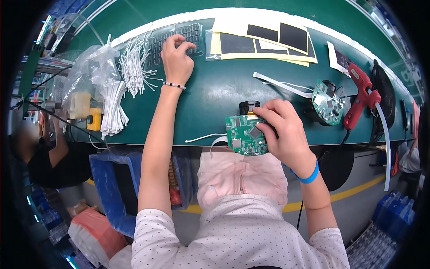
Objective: Assemble electronic circuit boards with camera modules using adhesive and tape.
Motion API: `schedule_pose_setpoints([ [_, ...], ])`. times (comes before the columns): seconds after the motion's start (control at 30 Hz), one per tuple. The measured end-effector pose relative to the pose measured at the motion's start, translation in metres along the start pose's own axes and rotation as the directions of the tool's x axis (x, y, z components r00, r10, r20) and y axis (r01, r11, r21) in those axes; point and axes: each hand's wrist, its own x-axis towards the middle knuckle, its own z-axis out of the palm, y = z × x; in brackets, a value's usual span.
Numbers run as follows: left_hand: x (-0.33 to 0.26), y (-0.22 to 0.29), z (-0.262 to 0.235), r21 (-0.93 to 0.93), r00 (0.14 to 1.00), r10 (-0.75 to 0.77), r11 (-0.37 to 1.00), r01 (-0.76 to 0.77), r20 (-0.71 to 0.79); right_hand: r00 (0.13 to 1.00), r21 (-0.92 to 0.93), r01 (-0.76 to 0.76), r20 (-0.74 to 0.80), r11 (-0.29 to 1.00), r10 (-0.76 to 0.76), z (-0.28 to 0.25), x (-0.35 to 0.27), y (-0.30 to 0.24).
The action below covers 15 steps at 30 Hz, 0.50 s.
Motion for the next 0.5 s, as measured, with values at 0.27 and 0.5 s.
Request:
schedule_pose_setpoints([
  [0.27,-0.0040,0.0049,-0.0019,0.139,0.999,0.037,0.989,-0.041,0.032,0.999,0.027,-0.032,-0.010,0.999,0.033,0.0004,0.0028,-0.0008],
  [0.5,-0.0019,0.0054,0.0024,0.146,0.999,0.034,0.989,-0.039,0.040,0.999,0.037,-0.011,-0.044,0.999,0.013,0.0022,0.0030,-0.0001],
])
